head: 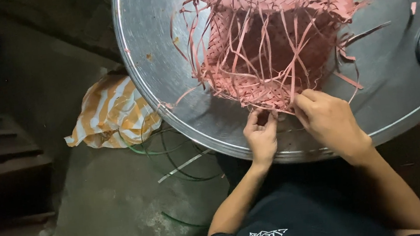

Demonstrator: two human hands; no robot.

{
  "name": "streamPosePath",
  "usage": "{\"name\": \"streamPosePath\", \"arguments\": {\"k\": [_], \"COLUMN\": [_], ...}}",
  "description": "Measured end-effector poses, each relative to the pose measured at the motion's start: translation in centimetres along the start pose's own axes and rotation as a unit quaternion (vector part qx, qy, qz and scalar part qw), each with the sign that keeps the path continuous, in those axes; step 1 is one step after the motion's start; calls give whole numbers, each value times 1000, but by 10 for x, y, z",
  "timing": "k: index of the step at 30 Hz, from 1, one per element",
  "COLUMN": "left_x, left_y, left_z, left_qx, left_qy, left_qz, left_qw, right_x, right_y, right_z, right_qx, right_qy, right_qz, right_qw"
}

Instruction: A person is manually weaving a basket using pink plastic strips on a large metal tray.

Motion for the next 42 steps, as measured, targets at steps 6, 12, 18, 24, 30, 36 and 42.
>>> {"name": "streamPosePath", "arguments": {"k": [6, 12, 18, 24, 30, 36, 42], "left_x": [11, 15, 4, -16, -43, -102, -205], "left_y": [-4, -5, -7, -8, -12, -1, -5], "left_z": [-7, -4, -1, -6, -18, -40, -32], "left_qx": [-30, -70, -71, 40, 137, 128, 218], "left_qy": [-26, -80, -184, 84, 190, 174, 102], "left_qz": [-53, -145, -228, -108, 8, 68, 342], "left_qw": [998, 984, 953, 990, 972, 974, 908], "right_x": [9, 7, 9, 8, 23, 9, 0], "right_y": [-3, -7, -8, -11, -17, -45, -72], "right_z": [-11, -16, -7, -3, -40, -71, -74], "right_qx": [17, -3, -33, -96, -135, -184, -235], "right_qy": [40, 76, 21, -20, 11, 98, 134], "right_qz": [12, 21, 27, -1, -36, -71, -53], "right_qw": [999, 997, 999, 995, 990, 975, 961]}}
Point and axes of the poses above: each hand's wrist, its own y-axis towards the middle knuckle, its own z-axis out of the palm, x = y × z, the point moved 3 cm from there along y, towards the middle knuckle, and after that the axes turned 9 degrees about z, right-handed, at the moved point
